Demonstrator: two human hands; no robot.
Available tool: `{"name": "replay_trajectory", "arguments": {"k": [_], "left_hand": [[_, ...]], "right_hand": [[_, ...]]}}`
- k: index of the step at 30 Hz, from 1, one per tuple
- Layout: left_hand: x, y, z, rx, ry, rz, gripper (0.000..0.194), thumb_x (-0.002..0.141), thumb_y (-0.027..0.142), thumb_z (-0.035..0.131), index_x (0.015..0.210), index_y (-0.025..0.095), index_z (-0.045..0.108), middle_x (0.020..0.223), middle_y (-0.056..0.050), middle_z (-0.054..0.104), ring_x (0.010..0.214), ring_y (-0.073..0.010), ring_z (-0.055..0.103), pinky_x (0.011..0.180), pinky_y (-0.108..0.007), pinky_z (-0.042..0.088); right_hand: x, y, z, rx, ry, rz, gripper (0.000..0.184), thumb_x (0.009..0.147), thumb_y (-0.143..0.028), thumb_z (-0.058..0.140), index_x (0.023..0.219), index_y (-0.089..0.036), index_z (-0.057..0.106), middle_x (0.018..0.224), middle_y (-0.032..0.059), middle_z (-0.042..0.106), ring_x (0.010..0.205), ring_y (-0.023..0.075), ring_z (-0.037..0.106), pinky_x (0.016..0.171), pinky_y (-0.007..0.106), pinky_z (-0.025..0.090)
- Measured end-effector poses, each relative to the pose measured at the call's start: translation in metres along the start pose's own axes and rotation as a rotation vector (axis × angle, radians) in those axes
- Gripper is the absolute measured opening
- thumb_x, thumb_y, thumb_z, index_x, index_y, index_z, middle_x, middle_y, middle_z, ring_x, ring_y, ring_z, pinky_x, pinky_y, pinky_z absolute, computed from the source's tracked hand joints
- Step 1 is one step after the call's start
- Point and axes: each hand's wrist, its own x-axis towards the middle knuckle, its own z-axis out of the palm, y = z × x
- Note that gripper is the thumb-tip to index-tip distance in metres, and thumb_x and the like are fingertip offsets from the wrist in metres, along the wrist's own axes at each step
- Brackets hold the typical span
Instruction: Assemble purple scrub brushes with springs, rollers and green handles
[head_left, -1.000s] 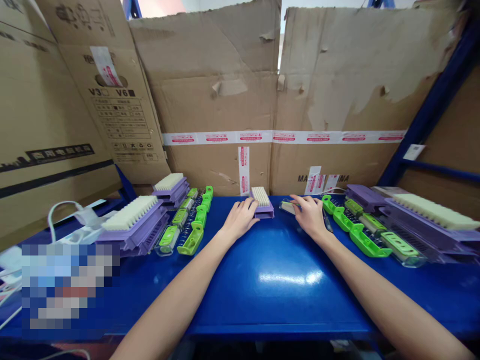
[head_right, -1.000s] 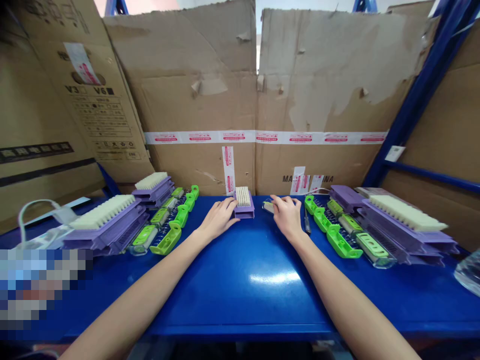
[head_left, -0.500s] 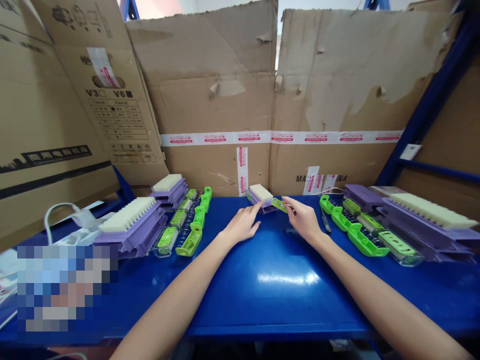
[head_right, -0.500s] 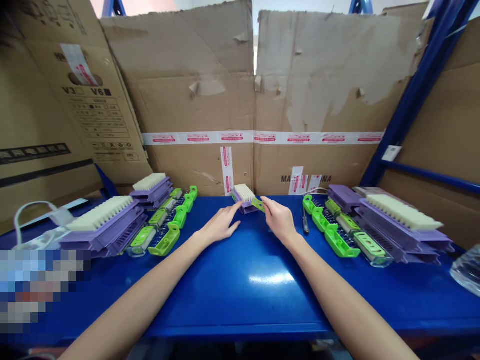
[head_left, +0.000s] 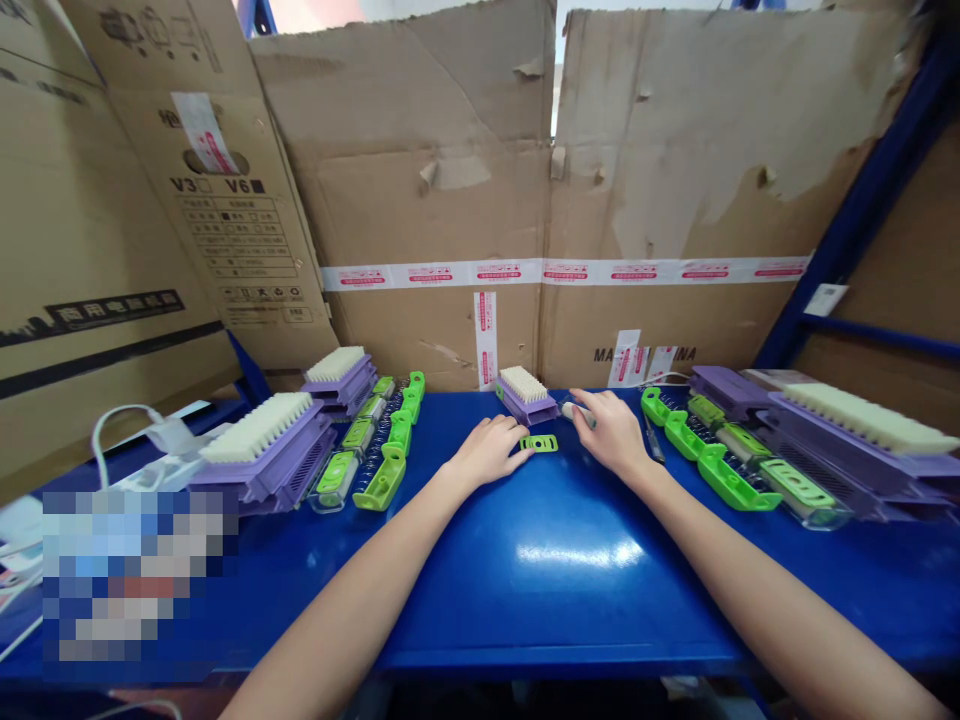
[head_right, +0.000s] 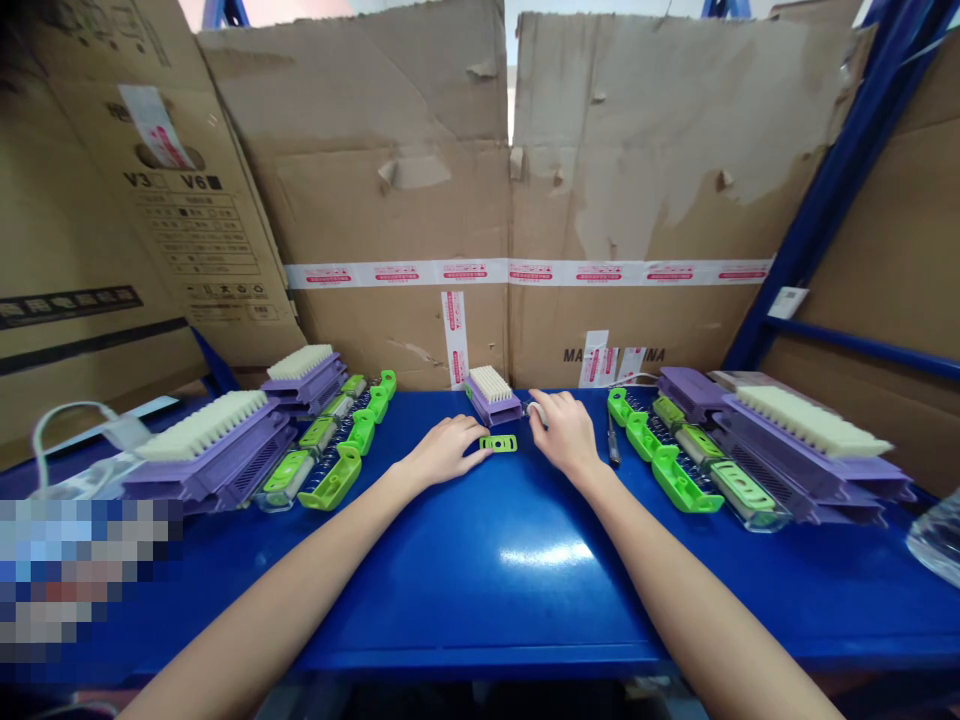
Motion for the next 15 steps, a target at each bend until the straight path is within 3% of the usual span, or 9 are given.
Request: {"name": "replay_trajectory", "arguments": {"k": [8,11,15], "left_hand": [[0.000,0.000,0.000,0.010,-0.045,-0.025,0.036,0.091,0.045,0.043,0.106,0.018,0.061,0.103,-0.009,0.062,0.099,-0.0233,0.056,0.083,-0.036,0.046],[0.000,0.001,0.000,0.013,-0.049,-0.032,0.036,0.091,0.045,0.043,0.107,0.018,0.061,0.103,-0.009,0.062,0.099,-0.0232,0.056,0.083,-0.036,0.046],[0.000,0.001,-0.001,0.019,-0.048,-0.019,0.036,0.092,0.044,0.043,0.106,0.018,0.062,0.101,-0.009,0.062,0.097,-0.0228,0.056,0.082,-0.035,0.046]], "right_hand": [[-0.002,0.018,0.008,-0.099,-0.277,0.154,0.041,0.085,-0.022,0.046,0.125,-0.017,0.054,0.118,0.0102,0.064,0.107,0.0277,0.052,0.080,0.038,0.039],[-0.002,0.018,0.010,-0.096,-0.267,0.144,0.039,0.084,-0.020,0.048,0.122,-0.019,0.056,0.115,0.0093,0.064,0.107,0.0262,0.051,0.080,0.037,0.037],[-0.001,0.014,0.008,-0.078,-0.193,0.090,0.020,0.082,-0.025,0.053,0.097,-0.021,0.065,0.106,0.0071,0.066,0.105,0.0247,0.051,0.083,0.038,0.034]]}}
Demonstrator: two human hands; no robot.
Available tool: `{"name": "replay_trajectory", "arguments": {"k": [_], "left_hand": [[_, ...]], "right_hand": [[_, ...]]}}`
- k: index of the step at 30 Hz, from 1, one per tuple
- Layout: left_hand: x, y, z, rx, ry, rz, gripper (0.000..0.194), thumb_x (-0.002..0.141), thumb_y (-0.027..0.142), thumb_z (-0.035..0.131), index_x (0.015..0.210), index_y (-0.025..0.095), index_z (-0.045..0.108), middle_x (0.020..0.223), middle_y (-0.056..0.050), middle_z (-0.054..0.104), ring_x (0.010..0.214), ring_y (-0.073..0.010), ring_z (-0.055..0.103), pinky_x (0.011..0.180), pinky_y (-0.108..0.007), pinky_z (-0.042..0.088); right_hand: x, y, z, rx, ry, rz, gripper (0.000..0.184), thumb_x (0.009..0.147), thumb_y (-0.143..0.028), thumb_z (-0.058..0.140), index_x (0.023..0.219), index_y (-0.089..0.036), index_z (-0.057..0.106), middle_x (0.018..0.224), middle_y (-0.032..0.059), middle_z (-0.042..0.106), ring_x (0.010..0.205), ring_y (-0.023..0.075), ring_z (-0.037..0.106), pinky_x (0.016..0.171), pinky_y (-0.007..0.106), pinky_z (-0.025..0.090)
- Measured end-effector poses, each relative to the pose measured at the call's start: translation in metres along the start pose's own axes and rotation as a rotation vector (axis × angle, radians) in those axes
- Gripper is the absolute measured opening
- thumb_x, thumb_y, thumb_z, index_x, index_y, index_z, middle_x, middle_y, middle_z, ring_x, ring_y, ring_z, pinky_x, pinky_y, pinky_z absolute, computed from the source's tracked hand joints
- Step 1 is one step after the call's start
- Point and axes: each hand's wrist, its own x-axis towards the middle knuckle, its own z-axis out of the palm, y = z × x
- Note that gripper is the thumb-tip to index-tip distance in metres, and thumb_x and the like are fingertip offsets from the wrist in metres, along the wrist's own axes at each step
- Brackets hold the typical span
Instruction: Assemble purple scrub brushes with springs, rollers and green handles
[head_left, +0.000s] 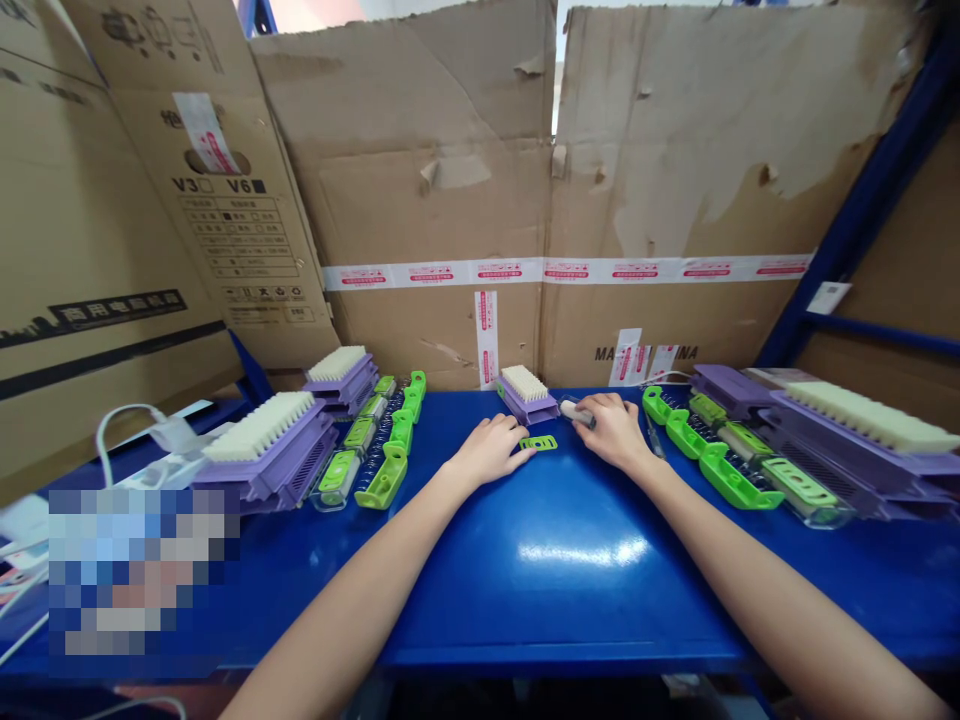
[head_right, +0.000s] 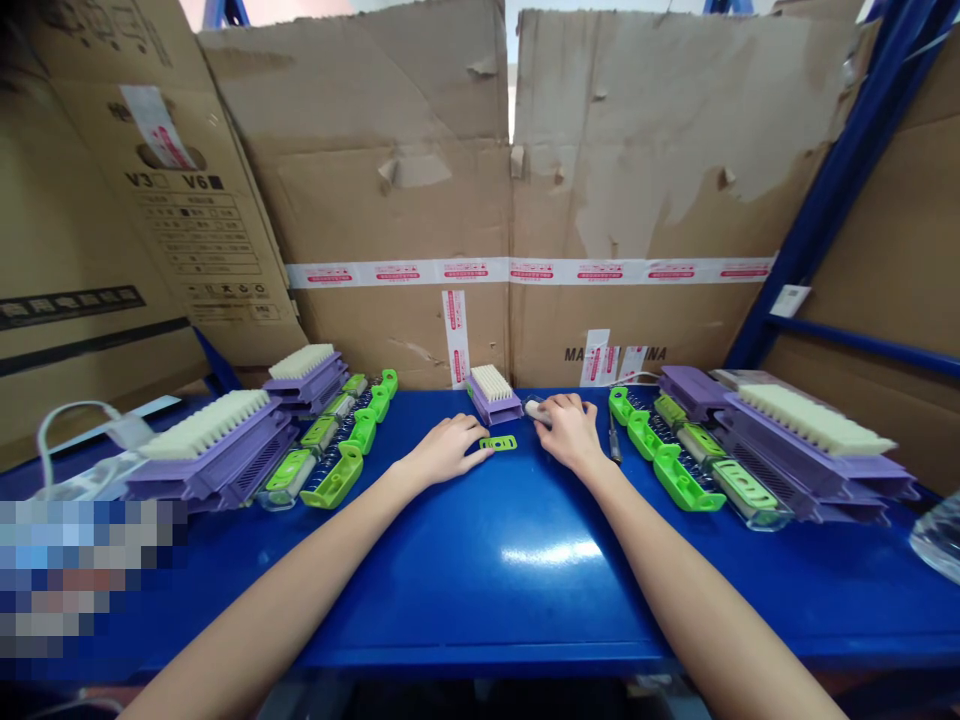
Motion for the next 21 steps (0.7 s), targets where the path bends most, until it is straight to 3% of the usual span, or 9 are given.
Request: {"name": "replay_trajectory", "arguments": {"k": [6,10,12,14,18,21], "left_hand": [[0.000,0.001,-0.002,0.005,0.000,0.009,0.035,0.092,0.044,0.042,0.103,0.018,0.063,0.101,-0.009,0.063,0.096,-0.0233,0.057,0.081,-0.036,0.046],[0.001,0.001,-0.001,0.006,0.004,0.008,0.034,0.091,0.043,0.044,0.103,0.017,0.062,0.101,-0.010,0.063,0.097,-0.0232,0.057,0.081,-0.036,0.046],[0.000,0.001,-0.001,0.009,0.003,0.009,0.033,0.091,0.043,0.044,0.104,0.017,0.062,0.102,-0.010,0.063,0.097,-0.0233,0.057,0.081,-0.036,0.046],[0.000,0.001,-0.002,0.010,-0.003,0.006,0.033,0.091,0.042,0.044,0.103,0.017,0.061,0.102,-0.009,0.063,0.097,-0.0237,0.057,0.080,-0.036,0.046],[0.001,0.001,-0.001,0.009,-0.005,-0.005,0.034,0.091,0.043,0.043,0.103,0.017,0.061,0.102,-0.009,0.063,0.097,-0.0237,0.057,0.081,-0.036,0.046],[0.001,0.001,0.000,0.012,-0.006,-0.005,0.034,0.091,0.044,0.043,0.101,0.017,0.061,0.103,-0.009,0.064,0.098,-0.0238,0.057,0.082,-0.037,0.046]], "right_hand": [[0.000,-0.004,-0.002,-0.073,0.023,-0.046,0.021,0.084,-0.035,0.053,0.073,-0.018,0.059,0.092,0.0079,0.064,0.094,0.0245,0.054,0.077,0.036,0.036],[0.001,-0.006,0.001,0.017,-0.008,-0.006,0.014,0.078,-0.028,0.058,0.088,-0.018,0.058,0.092,0.0087,0.064,0.088,0.0228,0.057,0.072,0.032,0.040],[0.002,-0.006,0.003,0.236,0.027,0.123,0.028,0.074,-0.030,0.061,0.099,-0.018,0.057,0.092,0.0079,0.065,0.083,0.0215,0.060,0.071,0.032,0.043],[0.006,-0.005,0.005,0.608,0.065,0.327,0.036,0.073,-0.035,0.062,0.105,-0.020,0.054,0.084,0.0061,0.065,0.075,0.0206,0.061,0.065,0.033,0.047],[0.013,0.001,0.002,1.344,0.025,0.645,0.021,0.081,-0.035,0.049,0.096,-0.020,0.053,0.069,0.0039,0.063,0.066,0.0198,0.063,0.059,0.035,0.051],[0.015,0.005,-0.003,1.454,-0.014,0.750,0.019,0.082,-0.036,0.044,0.085,-0.020,0.053,0.061,0.0024,0.059,0.060,0.0182,0.062,0.057,0.033,0.050]]}}
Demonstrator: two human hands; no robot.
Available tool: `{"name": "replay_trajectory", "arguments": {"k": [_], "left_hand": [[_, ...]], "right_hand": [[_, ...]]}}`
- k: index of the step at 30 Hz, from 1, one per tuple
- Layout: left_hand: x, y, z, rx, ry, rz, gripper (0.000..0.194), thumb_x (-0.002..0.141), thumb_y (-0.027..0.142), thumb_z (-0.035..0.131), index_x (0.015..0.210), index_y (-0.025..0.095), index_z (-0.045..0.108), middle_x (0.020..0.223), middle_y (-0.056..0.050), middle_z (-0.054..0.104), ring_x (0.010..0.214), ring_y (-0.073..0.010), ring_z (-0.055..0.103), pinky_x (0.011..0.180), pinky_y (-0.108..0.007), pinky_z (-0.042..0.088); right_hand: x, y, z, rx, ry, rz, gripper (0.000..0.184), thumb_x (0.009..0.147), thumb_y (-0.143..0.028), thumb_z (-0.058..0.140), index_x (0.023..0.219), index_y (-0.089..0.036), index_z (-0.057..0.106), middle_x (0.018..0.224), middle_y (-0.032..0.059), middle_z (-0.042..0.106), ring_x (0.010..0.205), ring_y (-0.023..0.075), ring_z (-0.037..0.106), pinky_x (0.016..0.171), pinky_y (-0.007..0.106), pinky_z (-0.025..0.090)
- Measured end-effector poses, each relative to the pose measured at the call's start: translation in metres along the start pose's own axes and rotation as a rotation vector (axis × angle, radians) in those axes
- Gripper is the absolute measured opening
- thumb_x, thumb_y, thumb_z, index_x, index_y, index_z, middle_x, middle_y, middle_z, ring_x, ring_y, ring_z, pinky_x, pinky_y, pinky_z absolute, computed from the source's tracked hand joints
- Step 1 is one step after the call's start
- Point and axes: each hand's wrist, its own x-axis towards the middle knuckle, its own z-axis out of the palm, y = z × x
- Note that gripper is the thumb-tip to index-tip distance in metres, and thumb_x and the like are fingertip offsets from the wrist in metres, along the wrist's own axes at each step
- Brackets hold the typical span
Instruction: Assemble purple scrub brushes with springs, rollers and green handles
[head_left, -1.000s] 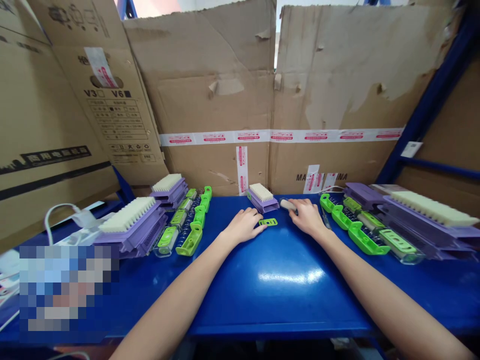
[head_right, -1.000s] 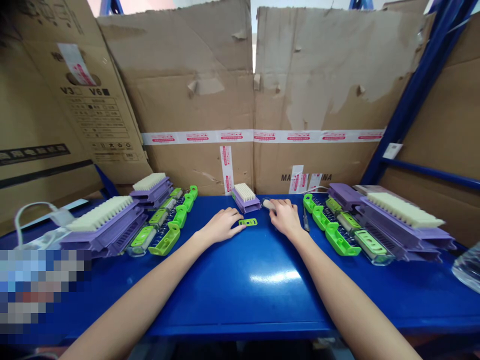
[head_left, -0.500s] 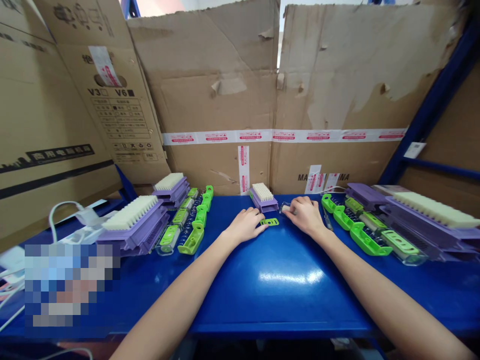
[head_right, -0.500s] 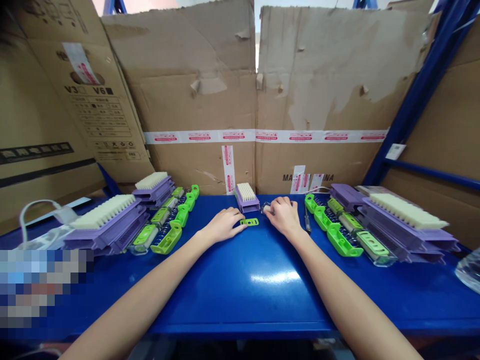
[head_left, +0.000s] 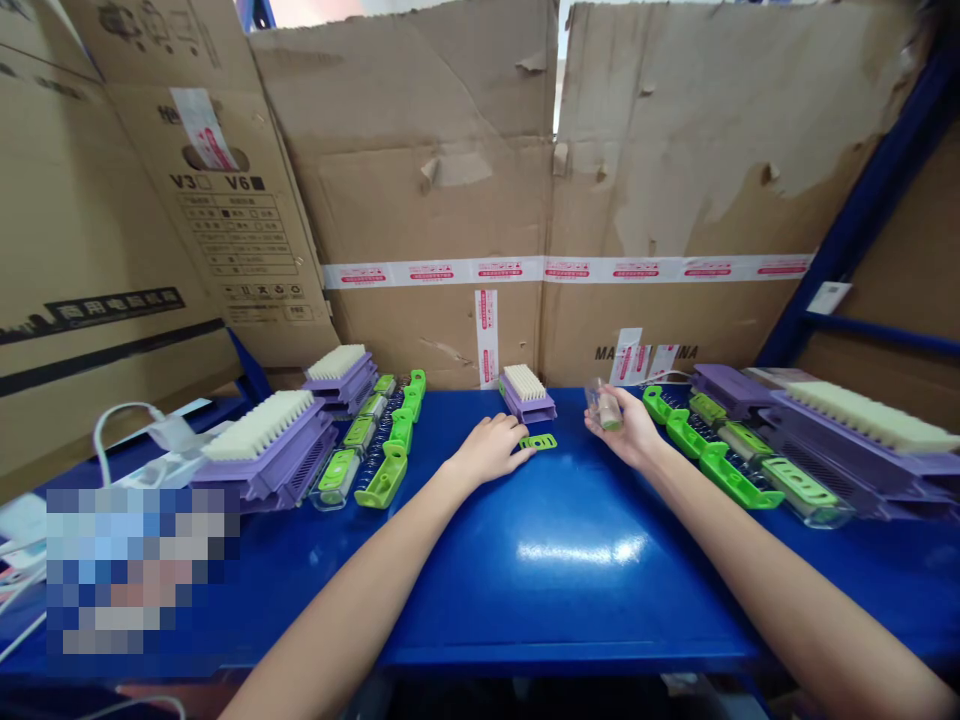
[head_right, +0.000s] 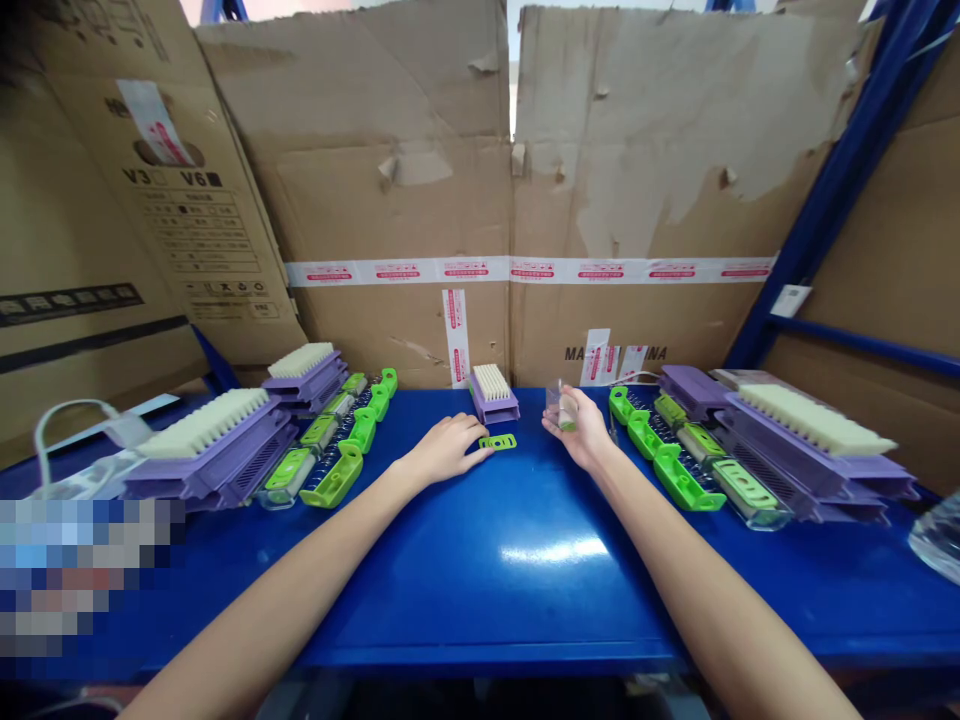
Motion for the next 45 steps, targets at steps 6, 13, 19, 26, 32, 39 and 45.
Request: {"name": "replay_trajectory", "arguments": {"k": [6,13,19,26,32,39,45], "left_hand": [[0.000,-0.001,-0.001,-0.007,-0.005,-0.009,0.031,0.090,0.043,0.047,0.099,0.017,0.059,0.102,-0.010,0.064,0.097,-0.0240,0.059,0.081,-0.036,0.047],[0.000,0.000,-0.002,-0.015,-0.007,-0.016,0.029,0.090,0.042,0.046,0.100,0.017,0.058,0.103,-0.010,0.063,0.098,-0.0242,0.059,0.081,-0.036,0.047],[0.001,-0.001,-0.001,-0.017,-0.018,-0.013,0.029,0.090,0.042,0.047,0.098,0.017,0.058,0.102,-0.010,0.064,0.097,-0.0240,0.059,0.081,-0.036,0.047],[0.001,-0.001,-0.002,-0.018,-0.016,-0.016,0.030,0.090,0.043,0.047,0.096,0.016,0.059,0.100,-0.011,0.064,0.095,-0.0241,0.060,0.080,-0.036,0.047],[-0.001,-0.004,-0.005,0.006,-0.003,-0.018,0.032,0.089,0.044,0.047,0.092,0.016,0.061,0.097,-0.011,0.064,0.095,-0.0249,0.060,0.081,-0.037,0.047],[-0.005,-0.012,-0.012,0.075,-0.034,-0.063,0.028,0.089,0.039,0.048,0.093,0.015,0.062,0.095,-0.012,0.065,0.094,-0.0259,0.060,0.080,-0.038,0.048],[-0.006,-0.014,-0.015,0.096,-0.063,-0.077,0.027,0.088,0.037,0.048,0.092,0.015,0.063,0.094,-0.012,0.064,0.093,-0.0265,0.060,0.079,-0.038,0.047]], "right_hand": [[-0.009,-0.007,-0.007,-0.894,0.248,-0.446,0.039,0.077,-0.047,0.054,0.104,-0.020,0.058,0.093,0.0096,0.066,0.074,0.0221,0.063,0.059,0.031,0.046],[-0.015,-0.010,-0.009,-1.519,0.189,-0.492,0.036,0.092,-0.034,0.032,0.104,-0.020,0.063,0.096,0.0122,0.068,0.073,0.0231,0.065,0.059,0.031,0.040],[-0.011,-0.006,-0.012,-1.492,0.264,-0.573,0.035,0.090,-0.034,0.040,0.113,-0.022,0.062,0.100,0.0102,0.069,0.079,0.0244,0.064,0.059,0.030,0.039],[-0.014,-0.007,-0.009,-1.450,0.275,-0.931,0.038,0.092,-0.031,0.036,0.116,-0.014,0.060,0.101,0.0143,0.067,0.091,0.0262,0.056,0.073,0.035,0.038],[-0.034,-0.012,0.010,-1.362,0.152,-1.139,0.038,0.094,-0.033,0.035,0.118,-0.016,0.059,0.102,0.0118,0.066,0.092,0.0244,0.053,0.078,0.035,0.035],[-0.048,0.000,0.029,-1.409,-0.139,-1.160,0.037,0.095,-0.036,0.035,0.112,-0.016,0.062,0.086,0.0095,0.068,0.083,0.0217,0.053,0.070,0.033,0.032],[-0.037,0.010,0.025,-1.520,-0.030,-1.023,0.034,0.094,-0.032,0.037,0.107,-0.016,0.064,0.090,0.0105,0.069,0.089,0.0239,0.053,0.076,0.036,0.029]]}}
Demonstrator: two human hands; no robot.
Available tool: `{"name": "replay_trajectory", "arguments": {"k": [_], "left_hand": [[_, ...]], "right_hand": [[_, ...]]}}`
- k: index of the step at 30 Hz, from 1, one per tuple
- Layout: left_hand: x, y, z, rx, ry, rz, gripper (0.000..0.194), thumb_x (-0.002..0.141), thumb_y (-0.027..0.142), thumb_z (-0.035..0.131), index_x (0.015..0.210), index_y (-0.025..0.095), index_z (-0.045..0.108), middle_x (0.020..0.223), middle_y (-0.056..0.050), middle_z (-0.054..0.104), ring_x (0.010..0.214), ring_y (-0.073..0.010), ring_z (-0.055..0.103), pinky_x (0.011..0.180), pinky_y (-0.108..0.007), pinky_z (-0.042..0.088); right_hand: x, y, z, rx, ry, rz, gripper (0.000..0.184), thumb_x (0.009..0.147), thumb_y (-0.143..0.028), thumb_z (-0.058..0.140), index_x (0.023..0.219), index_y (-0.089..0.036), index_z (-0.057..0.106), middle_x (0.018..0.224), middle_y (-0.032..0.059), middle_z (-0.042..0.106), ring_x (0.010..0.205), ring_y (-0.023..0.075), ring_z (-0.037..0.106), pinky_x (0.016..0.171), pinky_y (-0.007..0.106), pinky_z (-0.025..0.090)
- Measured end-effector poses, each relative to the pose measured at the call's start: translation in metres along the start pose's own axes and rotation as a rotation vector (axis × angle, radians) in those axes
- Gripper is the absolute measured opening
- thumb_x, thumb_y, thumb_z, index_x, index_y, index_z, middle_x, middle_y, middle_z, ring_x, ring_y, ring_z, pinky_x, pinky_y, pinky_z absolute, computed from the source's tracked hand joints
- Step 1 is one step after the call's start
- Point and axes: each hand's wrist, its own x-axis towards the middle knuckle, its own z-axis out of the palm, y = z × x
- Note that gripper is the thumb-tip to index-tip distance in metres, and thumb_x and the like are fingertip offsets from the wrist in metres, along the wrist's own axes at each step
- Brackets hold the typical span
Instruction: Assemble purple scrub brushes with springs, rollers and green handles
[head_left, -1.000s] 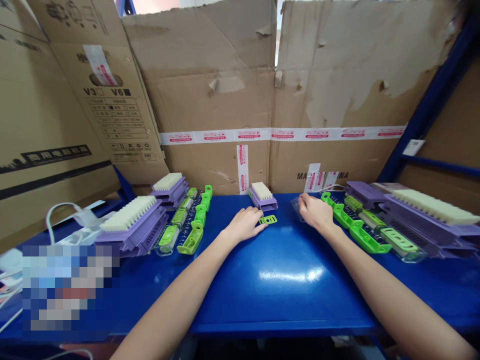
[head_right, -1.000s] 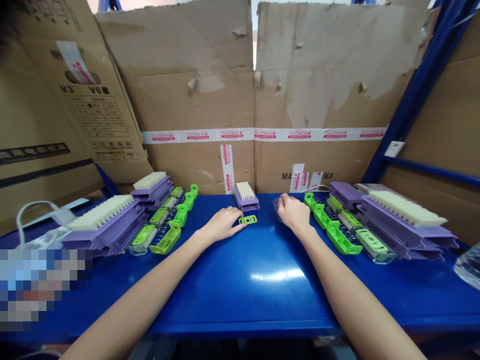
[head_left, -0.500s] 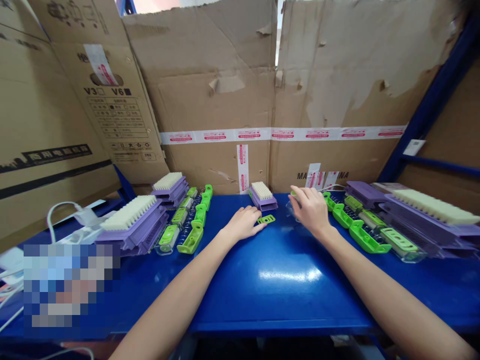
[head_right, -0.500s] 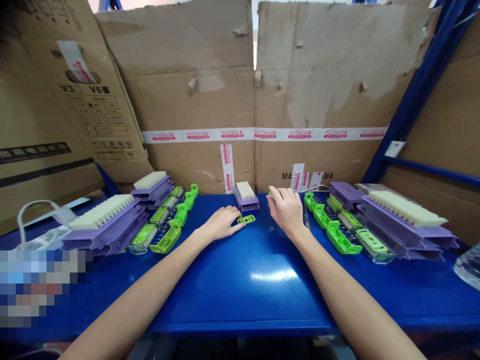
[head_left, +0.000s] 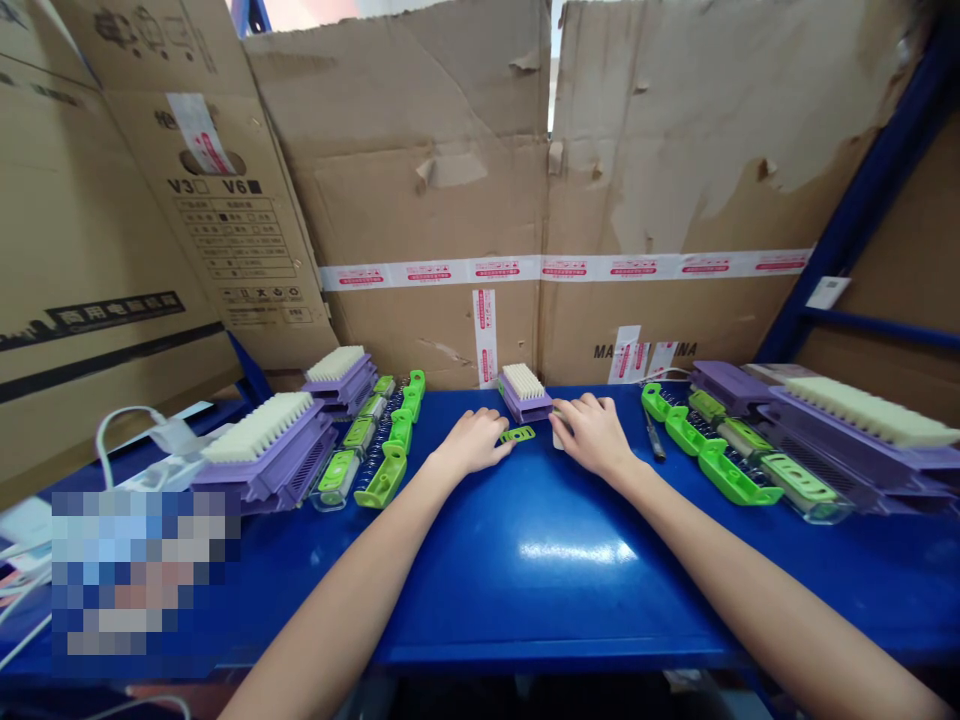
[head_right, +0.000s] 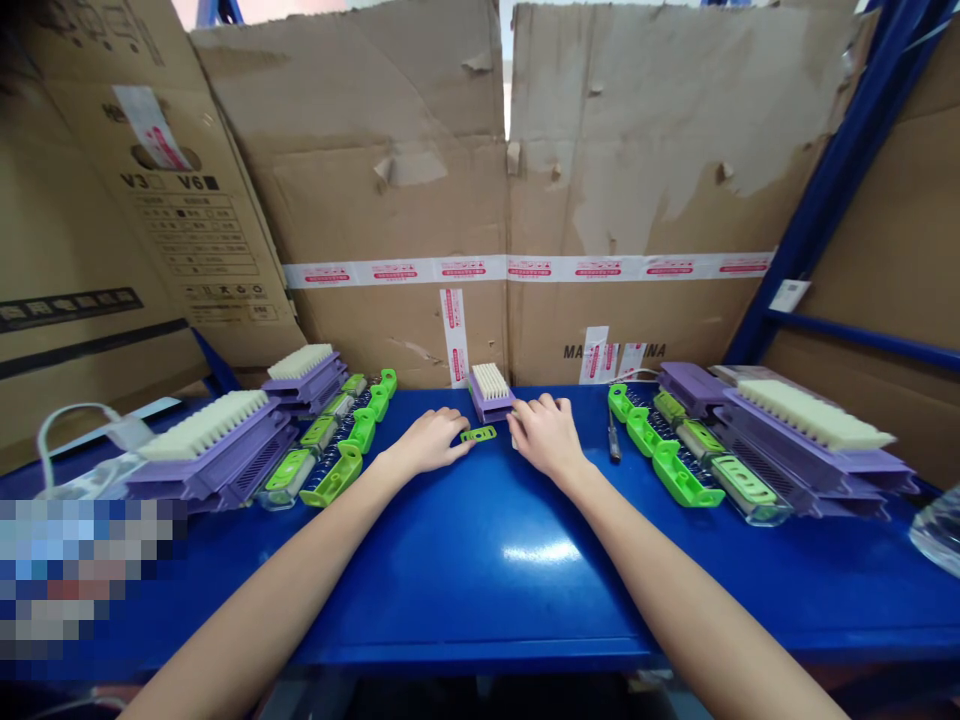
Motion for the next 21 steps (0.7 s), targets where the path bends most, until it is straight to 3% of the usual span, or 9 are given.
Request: {"name": "replay_trajectory", "arguments": {"k": [5,11,15,21], "left_hand": [[0.000,0.002,-0.002,-0.001,-0.017,-0.007,0.027,0.089,0.037,0.047,0.093,0.015,0.063,0.094,-0.012,0.064,0.094,-0.0267,0.060,0.078,-0.038,0.047],[0.000,0.002,-0.003,0.009,-0.037,-0.010,0.027,0.088,0.037,0.047,0.097,0.016,0.062,0.098,-0.011,0.064,0.096,-0.0261,0.059,0.079,-0.037,0.047],[-0.001,0.002,-0.001,0.007,-0.034,-0.021,0.029,0.089,0.038,0.047,0.099,0.016,0.062,0.099,-0.011,0.064,0.097,-0.0257,0.059,0.080,-0.037,0.047],[-0.001,0.003,-0.001,-0.003,-0.030,-0.034,0.031,0.090,0.040,0.045,0.101,0.016,0.061,0.102,-0.010,0.063,0.099,-0.0261,0.058,0.082,-0.038,0.047]], "right_hand": [[0.003,0.024,0.001,-0.039,0.002,0.202,0.034,0.091,-0.034,0.039,0.108,-0.017,0.064,0.103,0.0124,0.067,0.096,0.0267,0.051,0.080,0.038,0.030],[0.004,0.074,-0.015,-0.198,-0.062,0.560,0.038,0.089,-0.027,0.032,0.105,-0.013,0.063,0.108,0.0179,0.064,0.101,0.0314,0.050,0.081,0.045,0.032],[0.006,0.110,-0.025,-0.202,-0.234,0.755,0.037,0.085,-0.025,0.034,0.102,-0.013,0.065,0.107,0.0194,0.064,0.102,0.0344,0.052,0.080,0.048,0.033],[0.024,0.151,-0.030,-0.240,-0.526,0.821,0.033,0.082,-0.025,0.043,0.109,-0.015,0.059,0.115,0.0195,0.059,0.108,0.0321,0.053,0.087,0.046,0.031]]}}
